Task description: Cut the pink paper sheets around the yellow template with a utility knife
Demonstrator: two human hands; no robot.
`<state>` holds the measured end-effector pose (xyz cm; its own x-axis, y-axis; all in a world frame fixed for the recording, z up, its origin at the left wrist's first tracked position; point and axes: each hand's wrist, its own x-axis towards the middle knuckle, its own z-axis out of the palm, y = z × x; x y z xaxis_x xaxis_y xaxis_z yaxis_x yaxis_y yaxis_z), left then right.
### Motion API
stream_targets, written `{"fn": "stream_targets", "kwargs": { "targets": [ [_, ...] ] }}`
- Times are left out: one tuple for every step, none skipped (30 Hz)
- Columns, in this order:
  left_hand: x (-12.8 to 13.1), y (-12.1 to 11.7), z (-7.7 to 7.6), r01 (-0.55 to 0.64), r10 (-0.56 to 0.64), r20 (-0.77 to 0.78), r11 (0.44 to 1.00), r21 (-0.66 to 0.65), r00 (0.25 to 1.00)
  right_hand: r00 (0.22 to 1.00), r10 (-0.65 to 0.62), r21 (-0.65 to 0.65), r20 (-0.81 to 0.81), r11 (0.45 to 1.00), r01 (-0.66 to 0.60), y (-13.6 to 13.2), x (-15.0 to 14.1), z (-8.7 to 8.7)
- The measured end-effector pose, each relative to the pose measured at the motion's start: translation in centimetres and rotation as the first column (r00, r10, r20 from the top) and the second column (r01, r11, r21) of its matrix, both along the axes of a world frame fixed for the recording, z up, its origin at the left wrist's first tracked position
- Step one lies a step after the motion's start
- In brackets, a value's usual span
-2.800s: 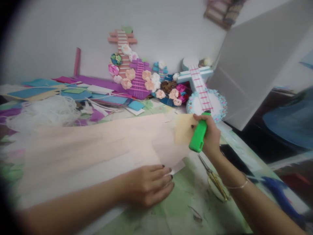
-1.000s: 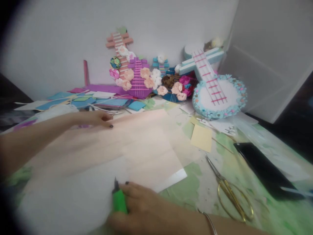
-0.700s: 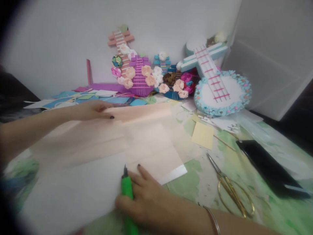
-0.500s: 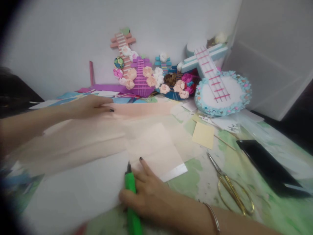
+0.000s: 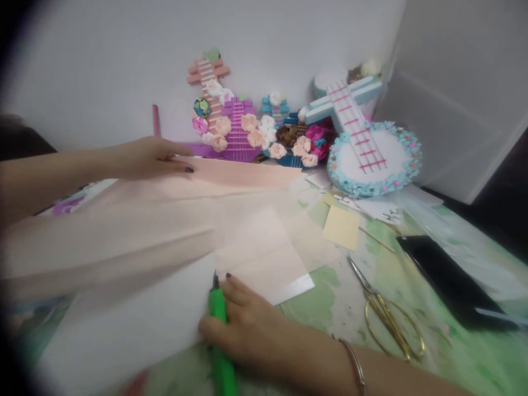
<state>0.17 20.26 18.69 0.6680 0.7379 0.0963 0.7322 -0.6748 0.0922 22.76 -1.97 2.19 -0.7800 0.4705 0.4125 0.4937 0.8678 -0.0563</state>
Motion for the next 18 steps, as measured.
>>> {"fn": "stream_targets", "kwargs": {
  "targets": [
    [0.0,0.0,0.2,-0.007,0.007,-0.005,1.000,-0.003,1.000,1.000,0.004,-0.005,-0.001,1.000,-0.004,0.0,0.0,0.0],
    [0.0,0.0,0.3,-0.017,0.017,-0.007,1.000,-0.003,1.000,1.000,0.006,-0.007,-0.004,1.000,-0.006,0.0,0.0,0.1],
    [0.0,0.1,0.4,-0.029,0.029,-0.007,1.000,0.000,1.000,1.000,0.008,-0.007,-0.008,1.000,-0.008,0.0,0.1,0.1],
    [0.0,0.2,0.5,-0.038,0.038,-0.009,0.999,0.004,0.999,1.000,0.008,-0.008,-0.008,1.000,-0.008,0.0,0.1,0.1],
    [-0.1,0.3,0.6,-0.044,0.044,-0.011,0.999,0.007,0.999,1.000,0.008,-0.010,-0.007,1.000,-0.008,0.0,0.1,0.1],
    [-0.1,0.4,0.7,-0.044,0.044,-0.015,0.999,0.009,0.999,1.000,0.007,-0.012,-0.006,1.000,-0.007,0.0,0.1,0.1],
    [-0.1,0.6,0.7,-0.040,0.040,-0.021,0.999,0.010,0.999,1.000,0.008,-0.015,-0.005,1.000,-0.008,0.0,0.1,0.0],
    [-0.1,0.7,0.7,-0.033,0.033,-0.028,0.999,0.011,0.999,1.000,0.009,-0.017,-0.006,1.000,-0.009,0.0,0.1,-0.1],
    [-0.1,0.8,0.7,-0.028,0.028,-0.034,1.000,0.013,0.999,1.000,0.008,-0.019,-0.008,1.000,-0.009,0.0,0.1,-0.1],
    [-0.2,0.9,0.6,-0.027,0.028,-0.038,0.999,0.016,0.999,1.000,0.008,-0.017,-0.013,1.000,-0.008,0.0,0.1,-0.2],
    [-0.2,1.0,0.6,-0.031,0.032,-0.040,0.999,0.021,0.999,1.000,0.008,-0.014,-0.018,1.000,-0.009,0.0,0.0,-0.2],
    [-0.3,1.0,0.6,-0.037,0.038,-0.042,0.999,0.022,0.998,1.000,0.009,-0.012,-0.021,1.000,-0.009,0.0,0.0,-0.3],
    [-0.3,1.0,0.6,-0.045,0.046,-0.045,0.999,0.019,0.998,1.000,0.009,-0.008,-0.026,1.000,-0.009,0.0,0.0,-0.3],
    [-0.4,0.9,0.6,-0.054,0.054,-0.047,0.998,0.014,0.997,0.999,0.009,-0.004,-0.032,1.000,-0.009,0.0,0.0,-0.3],
    [-0.4,0.8,0.7,-0.061,0.062,-0.050,0.998,0.007,0.997,0.999,0.011,-0.002,-0.037,1.000,-0.011,0.0,0.0,-0.3],
    [-0.4,0.7,0.7,-0.069,0.069,-0.052,0.998,-0.001,0.996,0.999,0.011,-0.001,-0.041,1.000,-0.011,0.1,0.0,-0.4],
    [-0.4,0.6,0.8,-0.077,0.076,-0.054,0.997,-0.008,0.996,0.999,0.009,-0.003,-0.043,1.000,-0.009,0.1,0.0,-0.4],
    [-0.4,0.5,0.9,-0.085,0.084,-0.054,0.996,-0.014,0.995,0.999,0.010,-0.004,-0.044,1.000,-0.010,0.1,0.0,-0.4]
  ]
}}
